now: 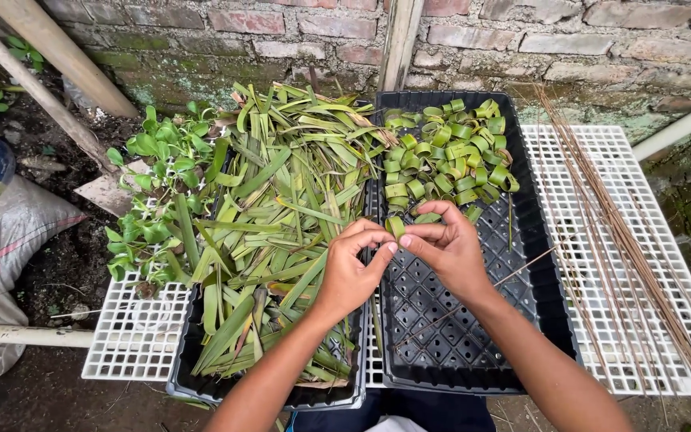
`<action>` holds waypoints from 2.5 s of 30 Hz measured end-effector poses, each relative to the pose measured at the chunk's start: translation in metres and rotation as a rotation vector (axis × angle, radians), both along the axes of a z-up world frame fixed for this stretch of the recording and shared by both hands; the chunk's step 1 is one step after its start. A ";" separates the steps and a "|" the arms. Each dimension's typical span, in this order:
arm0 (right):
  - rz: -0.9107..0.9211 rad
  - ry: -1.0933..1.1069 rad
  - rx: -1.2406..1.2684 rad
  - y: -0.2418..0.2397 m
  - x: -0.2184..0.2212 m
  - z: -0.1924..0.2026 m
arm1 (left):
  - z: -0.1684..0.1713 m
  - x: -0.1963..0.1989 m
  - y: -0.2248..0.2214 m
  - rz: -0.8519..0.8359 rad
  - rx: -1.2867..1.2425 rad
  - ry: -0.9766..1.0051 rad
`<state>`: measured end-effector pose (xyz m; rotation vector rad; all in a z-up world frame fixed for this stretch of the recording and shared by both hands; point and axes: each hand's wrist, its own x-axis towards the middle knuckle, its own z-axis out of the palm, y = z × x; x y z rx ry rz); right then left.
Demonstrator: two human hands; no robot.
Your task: A person is preparing leaf skewers by folding long green leaves and threading them onto thin wooden sticks.
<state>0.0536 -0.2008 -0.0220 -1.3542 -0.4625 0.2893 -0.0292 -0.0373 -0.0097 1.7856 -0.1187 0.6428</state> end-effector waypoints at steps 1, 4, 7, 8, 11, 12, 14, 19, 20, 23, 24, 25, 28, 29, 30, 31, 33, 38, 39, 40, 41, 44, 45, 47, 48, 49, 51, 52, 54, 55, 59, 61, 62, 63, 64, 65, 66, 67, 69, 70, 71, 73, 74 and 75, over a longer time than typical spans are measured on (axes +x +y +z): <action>-0.002 -0.002 0.002 0.000 0.000 0.000 | 0.000 0.000 0.000 -0.002 0.002 -0.002; -0.006 0.009 0.003 0.001 0.000 0.000 | -0.002 0.000 -0.002 0.014 -0.020 0.000; -0.007 -0.008 0.000 0.002 -0.001 0.002 | -0.004 0.002 -0.002 0.027 -0.022 0.001; -0.007 -0.028 -0.010 0.002 -0.001 0.001 | -0.009 0.003 -0.002 0.025 -0.050 0.015; -0.010 -0.087 -0.038 0.002 -0.002 0.001 | -0.023 0.006 0.000 0.029 -0.128 0.051; -0.018 -0.131 -0.049 0.002 -0.001 0.001 | -0.026 0.008 0.002 0.030 -0.172 0.069; -0.026 -0.156 -0.050 0.003 -0.003 0.003 | -0.030 0.009 0.001 0.026 -0.215 0.077; -0.033 -0.225 -0.057 0.002 -0.002 0.007 | -0.034 0.010 -0.007 0.036 -0.306 0.060; -0.027 -0.232 -0.060 0.001 -0.001 0.007 | -0.036 0.009 -0.009 0.025 -0.320 0.057; -0.024 -0.247 -0.058 0.003 0.002 0.009 | -0.034 0.011 -0.011 0.038 -0.316 0.020; -0.021 -0.252 -0.056 0.002 0.000 0.008 | -0.034 0.007 -0.014 0.066 -0.300 -0.010; -0.019 -0.232 -0.065 -0.001 -0.002 0.001 | -0.038 0.003 -0.017 0.070 -0.307 0.010; 0.042 -0.208 -0.045 -0.002 0.010 -0.007 | -0.041 0.006 -0.012 0.098 -0.306 0.022; 0.063 -0.241 -0.072 -0.003 0.014 -0.007 | -0.046 0.007 -0.009 0.102 -0.346 0.044; 0.081 -0.272 -0.104 -0.008 0.016 -0.007 | -0.051 0.008 -0.008 0.104 -0.390 0.069; 0.074 -0.263 -0.104 -0.013 0.011 0.010 | -0.047 0.008 -0.007 0.098 -0.388 0.079; 0.491 -0.606 -0.708 -0.024 0.002 0.047 | -0.038 0.008 -0.007 0.135 -0.382 0.083; 0.813 -0.765 -1.115 -0.040 -0.023 -0.004 | -0.032 0.009 -0.018 0.119 -0.394 0.131; 0.799 -0.846 -1.128 -0.043 -0.026 -0.018 | -0.035 0.009 -0.020 0.112 -0.379 0.148; 0.805 -0.837 -1.126 -0.044 -0.029 -0.023 | -0.035 0.009 -0.022 0.114 -0.381 0.157; 0.783 -0.866 -1.108 -0.045 -0.032 -0.027 | -0.035 0.008 -0.024 0.109 -0.376 0.166; 0.766 -0.939 -1.097 -0.048 -0.031 -0.046 | -0.036 0.011 -0.024 0.094 -0.364 0.182; 0.781 -0.981 -1.108 -0.050 -0.030 -0.053 | -0.036 0.011 -0.025 0.089 -0.364 0.192; 0.813 -0.898 -1.133 -0.050 -0.031 -0.033 | -0.034 0.011 -0.023 0.084 -0.366 0.200; 0.849 -0.823 -1.155 -0.049 -0.030 -0.023 | -0.033 0.011 -0.022 0.089 -0.367 0.202; 0.848 -0.825 -1.156 -0.050 -0.028 -0.008 | -0.037 0.011 -0.020 0.088 -0.368 0.200; 0.835 -0.580 -1.025 -0.049 -0.025 0.022 | -0.046 0.010 -0.015 0.063 -0.435 0.179; 0.833 -0.591 -1.025 -0.040 -0.021 0.041 | -0.041 0.009 -0.014 0.065 -0.432 0.170; 0.707 -0.677 -0.819 -0.025 -0.016 0.082 | -0.032 0.007 -0.012 0.062 -0.493 0.163; 0.702 -0.687 -0.819 -0.021 -0.013 0.084 | -0.033 0.006 -0.011 0.060 -0.489 0.153; 0.214 -0.683 -0.626 -0.004 -0.001 0.065 | -0.041 0.006 -0.007 0.081 -0.474 0.141; 0.089 -0.694 -0.582 0.000 0.003 0.051 | -0.045 0.008 -0.007 0.073 -0.472 0.135; 0.066 -0.721 -0.547 0.000 0.001 0.048 | -0.047 0.007 -0.008 0.076 -0.468 0.127; 0.044 -0.747 -0.511 0.000 0.000 0.044 | -0.049 0.006 -0.009 0.079 -0.464 0.120; 0.049 -0.749 -0.519 -0.001 -0.001 0.042 | -0.048 0.006 -0.012 0.080 -0.474 0.119; 0.030 -0.719 -0.511 -0.001 -0.003 0.040 | -0.047 0.005 -0.014 0.073 -0.475 0.112; 0.012 -0.694 -0.494 0.001 -0.003 0.038 | -0.045 0.005 -0.013 0.072 -0.469 0.102; 0.019 -0.699 -0.494 0.000 -0.002 0.036 | -0.044 0.004 -0.015 0.078 -0.471 0.098; 0.023 -0.683 -0.518 -0.001 -0.001 0.032 | -0.043 0.003 -0.016 0.078 -0.463 0.092; 0.023 -0.683 -0.518 -0.001 -0.001 0.031 | -0.045 0.002 -0.015 0.078 -0.463 0.092; 0.025 -0.682 -0.538 -0.001 -0.002 0.029 | -0.047 0.002 -0.014 0.089 -0.445 0.087; 0.010 -0.681 -0.565 -0.003 -0.003 0.030 | -0.046 0.003 -0.016 0.081 -0.429 0.081; 0.016 -0.680 -0.543 -0.003 -0.003 0.032 | -0.045 0.002 -0.017 0.096 -0.410 0.048; 0.022 -0.679 -0.521 -0.002 -0.004 0.033 | -0.044 0.000 -0.017 0.111 -0.391 0.015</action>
